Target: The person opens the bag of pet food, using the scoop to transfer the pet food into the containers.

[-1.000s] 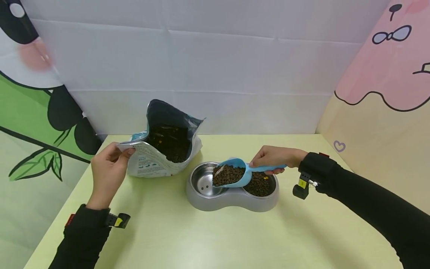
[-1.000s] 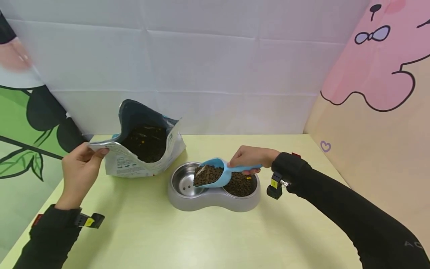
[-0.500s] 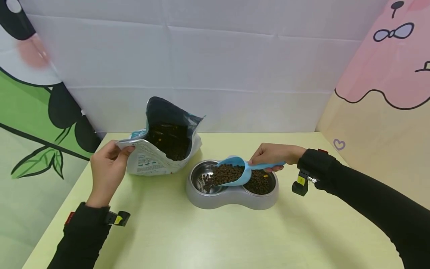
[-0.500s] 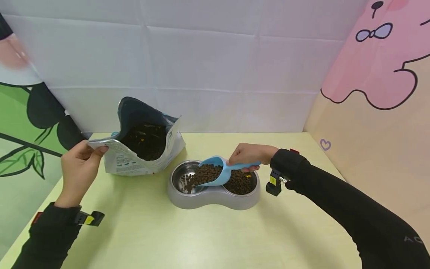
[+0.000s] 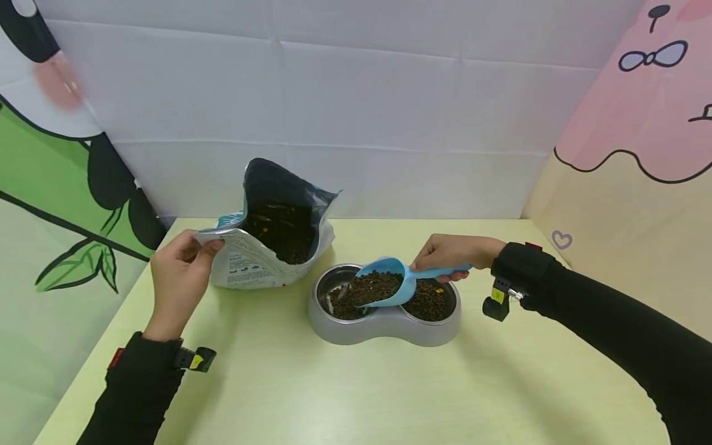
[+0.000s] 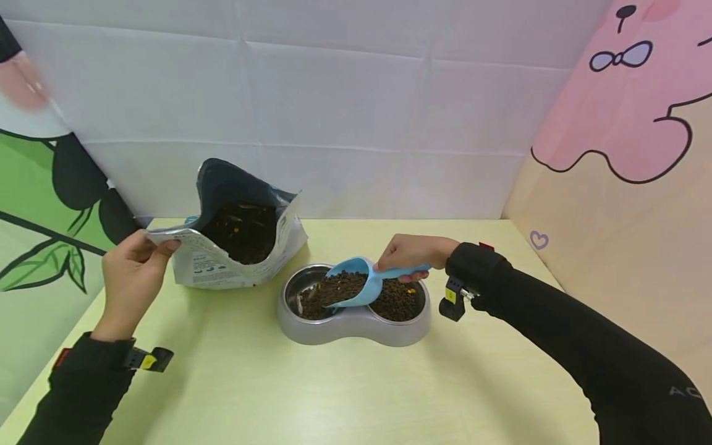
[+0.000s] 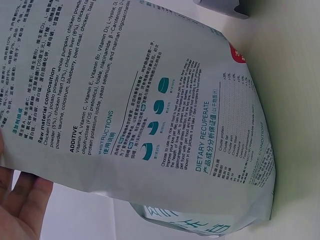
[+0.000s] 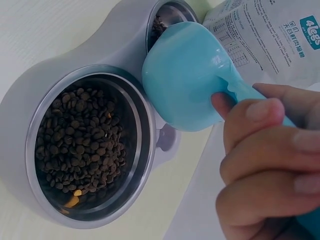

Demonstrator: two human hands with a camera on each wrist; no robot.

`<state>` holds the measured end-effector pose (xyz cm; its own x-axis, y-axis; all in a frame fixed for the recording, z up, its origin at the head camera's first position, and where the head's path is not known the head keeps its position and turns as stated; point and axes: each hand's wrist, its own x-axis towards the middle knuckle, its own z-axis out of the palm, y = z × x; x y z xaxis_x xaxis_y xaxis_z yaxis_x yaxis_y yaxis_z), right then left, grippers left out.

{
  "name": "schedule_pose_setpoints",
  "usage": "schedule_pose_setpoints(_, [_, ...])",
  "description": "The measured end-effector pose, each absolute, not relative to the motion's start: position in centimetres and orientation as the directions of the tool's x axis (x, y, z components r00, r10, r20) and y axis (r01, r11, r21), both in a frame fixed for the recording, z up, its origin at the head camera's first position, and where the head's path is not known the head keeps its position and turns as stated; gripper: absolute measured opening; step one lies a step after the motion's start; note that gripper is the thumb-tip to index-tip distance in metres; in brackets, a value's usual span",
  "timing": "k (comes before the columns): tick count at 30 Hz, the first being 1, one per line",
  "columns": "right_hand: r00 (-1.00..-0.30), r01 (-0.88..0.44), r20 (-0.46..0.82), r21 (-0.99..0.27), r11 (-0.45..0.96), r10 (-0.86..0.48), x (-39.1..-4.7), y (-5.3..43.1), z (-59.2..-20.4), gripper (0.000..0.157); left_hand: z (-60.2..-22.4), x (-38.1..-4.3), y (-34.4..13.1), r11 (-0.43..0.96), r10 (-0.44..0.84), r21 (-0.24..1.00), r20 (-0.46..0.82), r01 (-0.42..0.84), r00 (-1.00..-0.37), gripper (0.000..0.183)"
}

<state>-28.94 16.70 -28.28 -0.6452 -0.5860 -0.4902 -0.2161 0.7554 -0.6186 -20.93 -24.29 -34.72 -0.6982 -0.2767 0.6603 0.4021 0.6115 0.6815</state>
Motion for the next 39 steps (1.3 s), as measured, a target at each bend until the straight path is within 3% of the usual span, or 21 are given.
schedule_pose_setpoints(39, [-0.630,-0.243,-0.479,-0.625,0.742,-0.611,-28.3,16.5,-27.1,0.036,-34.4,-20.3,-24.5,0.621,-0.290,0.687,0.649,0.377,-0.703,0.017])
